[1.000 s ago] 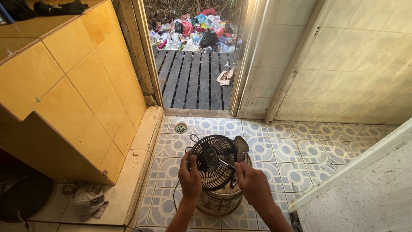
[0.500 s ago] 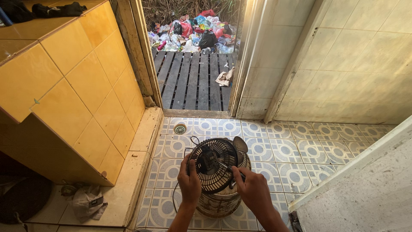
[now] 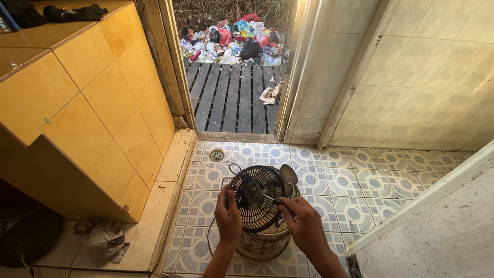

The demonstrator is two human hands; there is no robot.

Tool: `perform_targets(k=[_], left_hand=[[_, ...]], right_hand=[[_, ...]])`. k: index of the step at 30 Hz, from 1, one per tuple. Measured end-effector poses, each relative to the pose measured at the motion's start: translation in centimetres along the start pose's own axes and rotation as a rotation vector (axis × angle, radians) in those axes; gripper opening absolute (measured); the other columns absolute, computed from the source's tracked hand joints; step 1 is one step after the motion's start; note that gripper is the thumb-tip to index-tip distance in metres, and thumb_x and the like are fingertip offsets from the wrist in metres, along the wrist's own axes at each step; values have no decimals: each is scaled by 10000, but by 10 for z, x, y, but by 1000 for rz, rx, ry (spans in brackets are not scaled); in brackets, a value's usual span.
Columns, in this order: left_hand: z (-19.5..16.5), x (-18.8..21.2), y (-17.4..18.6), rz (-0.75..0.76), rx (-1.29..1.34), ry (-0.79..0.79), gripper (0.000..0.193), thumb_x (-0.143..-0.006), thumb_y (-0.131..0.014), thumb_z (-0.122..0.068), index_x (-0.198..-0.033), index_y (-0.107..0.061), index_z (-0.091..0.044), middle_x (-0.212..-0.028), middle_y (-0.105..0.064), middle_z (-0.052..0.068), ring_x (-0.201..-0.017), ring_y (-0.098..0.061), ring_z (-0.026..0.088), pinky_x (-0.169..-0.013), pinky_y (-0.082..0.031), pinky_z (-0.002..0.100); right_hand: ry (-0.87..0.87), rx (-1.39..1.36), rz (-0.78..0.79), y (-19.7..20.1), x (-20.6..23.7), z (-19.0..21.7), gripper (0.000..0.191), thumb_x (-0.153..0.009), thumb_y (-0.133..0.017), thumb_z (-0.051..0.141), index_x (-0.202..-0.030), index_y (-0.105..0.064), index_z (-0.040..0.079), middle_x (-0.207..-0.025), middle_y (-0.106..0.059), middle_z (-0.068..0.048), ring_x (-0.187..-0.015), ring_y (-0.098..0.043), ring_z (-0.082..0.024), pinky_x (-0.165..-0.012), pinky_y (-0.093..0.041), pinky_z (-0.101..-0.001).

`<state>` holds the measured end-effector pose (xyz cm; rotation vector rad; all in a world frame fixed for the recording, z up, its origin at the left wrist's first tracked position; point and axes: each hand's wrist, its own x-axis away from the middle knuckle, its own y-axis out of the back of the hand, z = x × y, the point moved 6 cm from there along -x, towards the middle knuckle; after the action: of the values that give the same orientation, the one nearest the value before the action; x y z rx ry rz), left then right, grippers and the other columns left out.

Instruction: The person works on a small electric fan set on a woven stool, using a screwdriver to loosen its parts. They remove the front grille, handle the fan blades and rear components, and reattach the grille, tightening screws as they reassemble the fan.

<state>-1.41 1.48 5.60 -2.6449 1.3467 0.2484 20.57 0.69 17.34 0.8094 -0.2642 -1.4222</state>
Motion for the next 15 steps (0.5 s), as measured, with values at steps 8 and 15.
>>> perform_targets(k=[8,15], left_hand=[[-8,2,2,-23,2,-51,453,-1066,-478,-313,-1340,-602,26,-1104,-745,143,-1010,-726,186,-847,-591,311],[-12,3,5,-9,7,-42,419,-1060,-483,-272,-1341,-598,18,-1078,-742,138,-962,-723,179,-803,-592,308]], right_hand=[[-10,38,46,-1,-3,9,310,-921,-696,207,-1127,-686,-25,-917,-726,-169,-712,-728,-260,-633,-552,-382],[-366,240,274,-20,3,-12,333,-1062,-584,340,-1010,-753,57,-821,-763,-172,-716,-733,-290,-673,-542,-378]])
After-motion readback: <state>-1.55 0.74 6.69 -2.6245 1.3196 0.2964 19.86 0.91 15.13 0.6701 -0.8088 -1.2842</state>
